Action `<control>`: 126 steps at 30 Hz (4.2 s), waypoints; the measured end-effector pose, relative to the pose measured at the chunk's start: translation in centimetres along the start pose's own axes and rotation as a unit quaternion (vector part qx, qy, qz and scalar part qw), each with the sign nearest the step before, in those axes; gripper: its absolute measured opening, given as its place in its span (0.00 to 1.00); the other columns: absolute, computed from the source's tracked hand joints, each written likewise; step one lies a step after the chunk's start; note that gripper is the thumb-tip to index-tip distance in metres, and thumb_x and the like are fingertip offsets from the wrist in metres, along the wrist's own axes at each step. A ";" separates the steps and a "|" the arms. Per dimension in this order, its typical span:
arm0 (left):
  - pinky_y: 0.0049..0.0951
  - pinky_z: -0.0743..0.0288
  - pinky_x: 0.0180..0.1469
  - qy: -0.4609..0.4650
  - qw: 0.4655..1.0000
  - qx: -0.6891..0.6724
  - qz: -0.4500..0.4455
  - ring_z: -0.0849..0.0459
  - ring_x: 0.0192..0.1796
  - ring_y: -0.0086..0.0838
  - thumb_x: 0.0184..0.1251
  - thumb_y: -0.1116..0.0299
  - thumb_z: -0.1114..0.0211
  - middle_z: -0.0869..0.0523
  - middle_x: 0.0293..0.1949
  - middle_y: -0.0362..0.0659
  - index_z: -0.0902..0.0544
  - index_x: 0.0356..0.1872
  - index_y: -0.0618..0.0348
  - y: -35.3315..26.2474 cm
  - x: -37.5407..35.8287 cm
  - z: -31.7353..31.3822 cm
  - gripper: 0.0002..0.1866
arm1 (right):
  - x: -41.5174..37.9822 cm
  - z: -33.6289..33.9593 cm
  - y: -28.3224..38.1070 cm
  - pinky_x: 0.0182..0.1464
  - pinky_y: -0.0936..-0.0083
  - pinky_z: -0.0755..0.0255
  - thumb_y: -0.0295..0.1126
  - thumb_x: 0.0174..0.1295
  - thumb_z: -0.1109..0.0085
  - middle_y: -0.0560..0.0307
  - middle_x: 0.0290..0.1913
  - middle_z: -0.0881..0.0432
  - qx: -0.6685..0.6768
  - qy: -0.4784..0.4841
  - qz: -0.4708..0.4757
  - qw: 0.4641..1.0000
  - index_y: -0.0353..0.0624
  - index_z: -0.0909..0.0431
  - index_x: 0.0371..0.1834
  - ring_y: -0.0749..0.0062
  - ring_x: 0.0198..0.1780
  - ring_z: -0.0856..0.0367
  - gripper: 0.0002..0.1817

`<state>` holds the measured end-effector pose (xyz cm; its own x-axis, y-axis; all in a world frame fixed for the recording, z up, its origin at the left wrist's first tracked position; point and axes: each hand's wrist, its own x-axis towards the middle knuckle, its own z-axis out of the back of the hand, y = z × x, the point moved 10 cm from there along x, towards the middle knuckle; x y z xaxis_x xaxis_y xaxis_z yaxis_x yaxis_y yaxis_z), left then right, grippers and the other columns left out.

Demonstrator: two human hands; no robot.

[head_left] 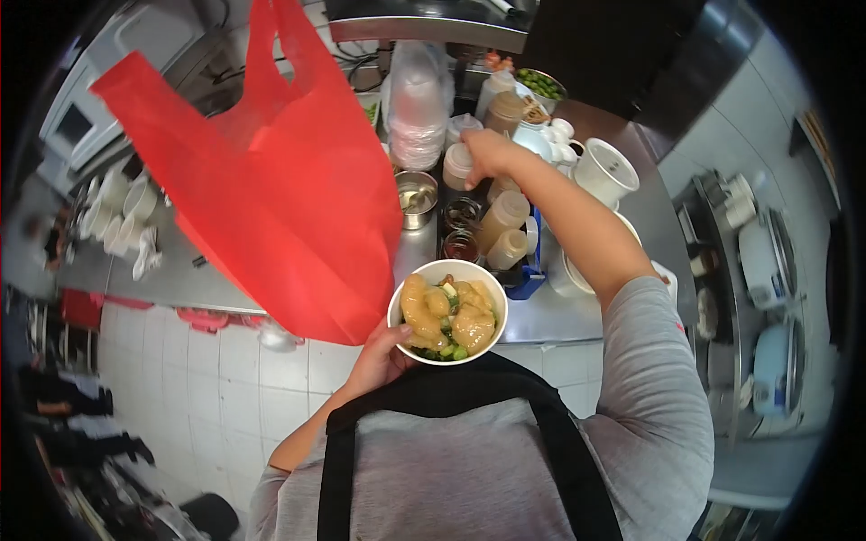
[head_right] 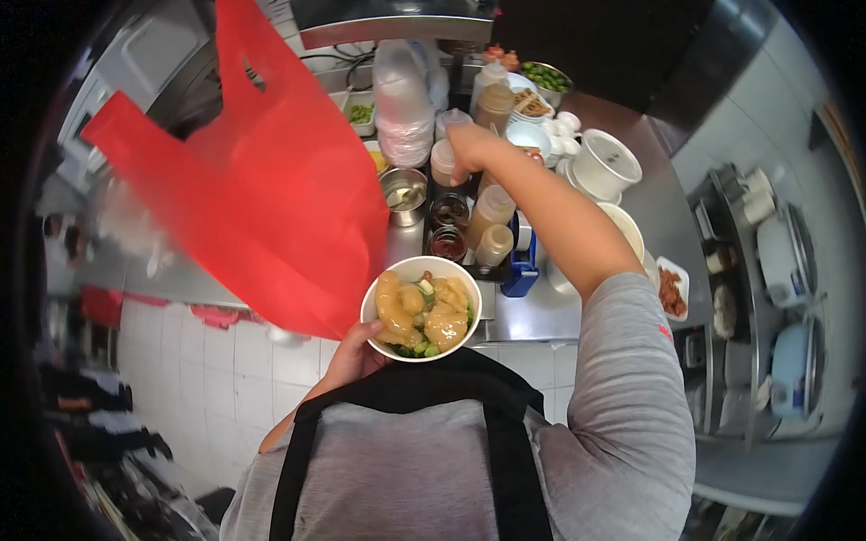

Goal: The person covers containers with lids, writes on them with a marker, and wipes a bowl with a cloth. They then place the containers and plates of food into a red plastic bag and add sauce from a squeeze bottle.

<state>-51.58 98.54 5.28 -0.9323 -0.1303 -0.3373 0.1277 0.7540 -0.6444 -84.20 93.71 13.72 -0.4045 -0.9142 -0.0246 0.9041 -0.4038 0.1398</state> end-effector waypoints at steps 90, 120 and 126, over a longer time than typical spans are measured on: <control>0.39 0.19 0.48 -0.014 0.985 -0.049 -0.162 0.19 0.51 0.38 0.64 0.55 0.44 0.24 0.54 0.52 0.39 0.62 0.63 -2.3 -0.7 -8.0 0.31 | -19.4 11.6 3.7 0.58 0.73 0.36 0.33 0.33 0.24 0.56 0.52 0.25 0.519 0.033 0.104 0.848 0.38 0.35 0.60 0.69 0.53 0.27 0.45; 0.46 0.22 0.37 -0.485 0.730 -0.006 -0.481 0.20 0.44 0.43 0.61 0.58 0.46 0.25 0.48 0.51 0.34 0.57 0.62 -46.0 -30.5 57.9 0.26 | -3.4 1.2 0.2 0.49 0.67 0.29 0.43 0.52 0.40 0.49 0.44 0.21 0.094 -0.288 -0.093 0.948 0.43 0.28 0.52 0.57 0.45 0.21 0.25; 0.41 0.20 0.42 -0.672 0.560 -0.130 -0.467 0.19 0.48 0.42 0.59 0.58 0.42 0.24 0.50 0.55 0.31 0.53 0.68 -47.0 -27.2 72.3 0.26 | -7.6 4.1 3.7 0.48 0.65 0.29 0.46 0.56 0.45 0.48 0.42 0.21 0.074 -0.327 -0.164 0.928 0.40 0.31 0.52 0.56 0.43 0.21 0.26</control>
<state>-7.78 20.11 -4.86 0.5681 -0.7803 -0.2617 -0.4200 -0.0013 -0.9075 -78.30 99.33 18.52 -0.6951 -0.5072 0.5095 0.7087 -0.6025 0.3671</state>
